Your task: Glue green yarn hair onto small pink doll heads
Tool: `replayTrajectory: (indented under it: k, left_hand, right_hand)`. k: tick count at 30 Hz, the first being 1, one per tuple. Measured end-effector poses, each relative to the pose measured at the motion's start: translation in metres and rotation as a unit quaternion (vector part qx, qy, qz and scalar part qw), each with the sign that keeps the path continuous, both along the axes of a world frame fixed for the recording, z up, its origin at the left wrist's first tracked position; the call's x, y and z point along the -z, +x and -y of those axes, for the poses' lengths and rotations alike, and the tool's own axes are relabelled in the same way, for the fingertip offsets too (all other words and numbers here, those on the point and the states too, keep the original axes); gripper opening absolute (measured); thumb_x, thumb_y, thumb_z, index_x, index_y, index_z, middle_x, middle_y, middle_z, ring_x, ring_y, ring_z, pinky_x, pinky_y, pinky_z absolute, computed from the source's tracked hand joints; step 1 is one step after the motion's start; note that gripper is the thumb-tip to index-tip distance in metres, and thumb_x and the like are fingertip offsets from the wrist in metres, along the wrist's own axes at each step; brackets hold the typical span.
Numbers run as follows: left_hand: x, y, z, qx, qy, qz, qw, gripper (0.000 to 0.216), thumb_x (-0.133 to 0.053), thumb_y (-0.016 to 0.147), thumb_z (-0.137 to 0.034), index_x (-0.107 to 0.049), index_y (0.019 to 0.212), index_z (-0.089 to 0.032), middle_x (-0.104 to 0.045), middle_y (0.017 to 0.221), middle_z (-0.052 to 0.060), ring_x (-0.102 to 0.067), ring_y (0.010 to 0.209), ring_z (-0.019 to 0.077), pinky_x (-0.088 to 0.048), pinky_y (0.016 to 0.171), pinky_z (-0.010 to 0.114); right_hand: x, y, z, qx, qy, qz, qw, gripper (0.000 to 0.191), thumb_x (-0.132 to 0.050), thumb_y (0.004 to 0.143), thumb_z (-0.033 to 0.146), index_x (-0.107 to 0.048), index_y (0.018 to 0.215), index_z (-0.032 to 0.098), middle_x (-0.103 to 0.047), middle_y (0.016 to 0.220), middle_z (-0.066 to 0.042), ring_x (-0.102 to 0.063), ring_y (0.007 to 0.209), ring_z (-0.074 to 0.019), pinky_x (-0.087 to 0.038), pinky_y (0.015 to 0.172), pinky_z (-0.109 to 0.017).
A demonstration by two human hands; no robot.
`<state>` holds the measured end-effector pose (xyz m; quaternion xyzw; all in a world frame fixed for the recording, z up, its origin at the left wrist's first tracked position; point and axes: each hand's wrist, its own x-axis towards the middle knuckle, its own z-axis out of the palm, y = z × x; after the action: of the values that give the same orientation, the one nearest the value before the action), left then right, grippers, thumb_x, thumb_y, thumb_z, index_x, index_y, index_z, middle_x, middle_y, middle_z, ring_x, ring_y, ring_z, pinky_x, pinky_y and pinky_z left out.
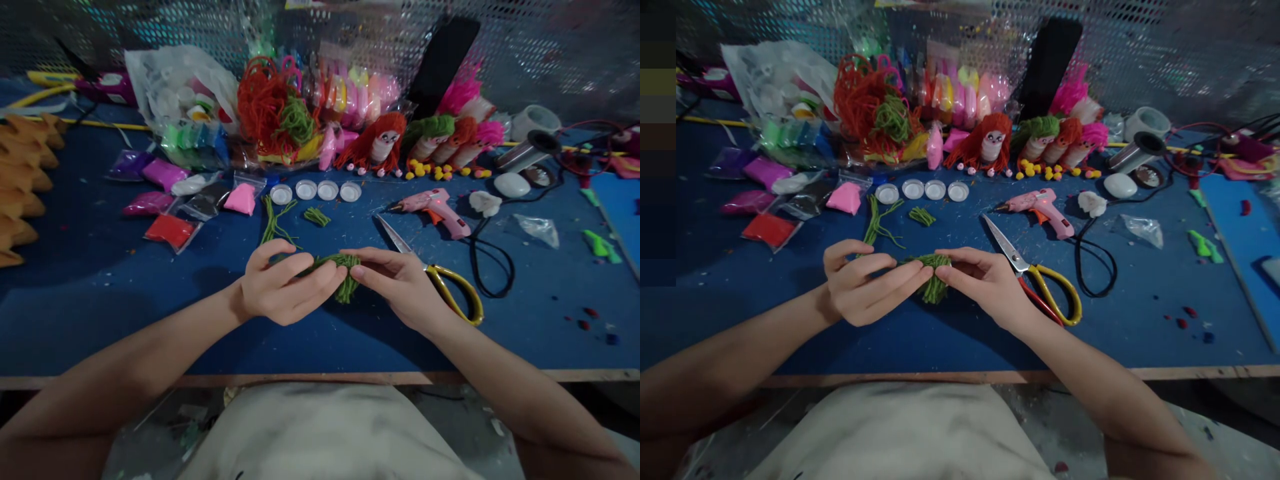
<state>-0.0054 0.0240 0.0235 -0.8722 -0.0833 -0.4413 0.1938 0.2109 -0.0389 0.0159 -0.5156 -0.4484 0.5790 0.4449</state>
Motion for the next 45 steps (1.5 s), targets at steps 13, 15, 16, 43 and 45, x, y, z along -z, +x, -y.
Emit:
replayTrajectory:
  k: [13,15,16,43,45]
  left_hand:
    - [0.015,0.008,0.000,0.043,-0.295,0.024,0.954,0.008,-0.070,0.088,-0.019,-0.074,0.091,-0.024,-0.078,0.079,0.001,-0.066,0.070,0.0144,-0.049,0.070,0.029]
    - [0.013,0.010,0.003,0.075,-0.399,0.019,0.914,0.008,-0.066,0.089,-0.019,-0.073,0.087,-0.022,-0.076,0.077,0.003,-0.065,0.067,0.0142,-0.048,0.068,0.028]
    - [0.011,0.011,0.004,0.080,-0.452,0.022,0.888,0.010,-0.064,0.090,-0.019,-0.073,0.085,-0.020,-0.074,0.074,0.003,-0.062,0.064,0.0136,-0.047,0.065,0.028]
    - [0.016,0.027,0.004,0.141,-0.902,0.216,0.346,0.036,-0.091,0.067,-0.041,-0.075,0.089,-0.017,-0.066,0.082,0.000,-0.055,0.074,0.0122,-0.044,0.069,0.028]
    - [0.016,0.025,0.003,0.159,-0.903,0.213,0.336,0.033,-0.090,0.066,-0.042,-0.074,0.079,-0.016,-0.066,0.078,0.001,-0.056,0.073,0.0130,-0.045,0.070,0.028]
  right_hand:
    - [0.003,0.006,0.000,0.104,0.091,0.031,0.990,0.036,-0.081,0.080,0.043,-0.075,0.115,0.033,-0.074,0.101,-0.001,-0.067,0.086,-0.0176,-0.057,0.076,-0.033]
    - [0.004,0.008,0.000,0.117,0.107,0.037,0.987,0.038,-0.078,0.082,0.045,-0.073,0.118,0.033,-0.074,0.101,-0.003,-0.068,0.087,-0.0197,-0.058,0.077,-0.036]
    - [0.004,0.008,0.000,0.120,0.116,0.044,0.985,0.039,-0.077,0.083,0.046,-0.072,0.120,0.033,-0.074,0.102,-0.003,-0.069,0.089,-0.0209,-0.059,0.078,-0.037]
    - [-0.004,0.002,-0.001,0.095,0.198,0.108,0.970,0.031,-0.076,0.084,0.029,-0.072,0.114,0.027,-0.068,0.123,-0.007,-0.068,0.110,-0.0225,-0.059,0.098,-0.040]
    - [-0.003,0.003,-0.001,0.105,0.196,0.111,0.969,0.033,-0.077,0.083,0.031,-0.071,0.115,0.027,-0.068,0.124,-0.007,-0.068,0.111,-0.0236,-0.059,0.099,-0.042]
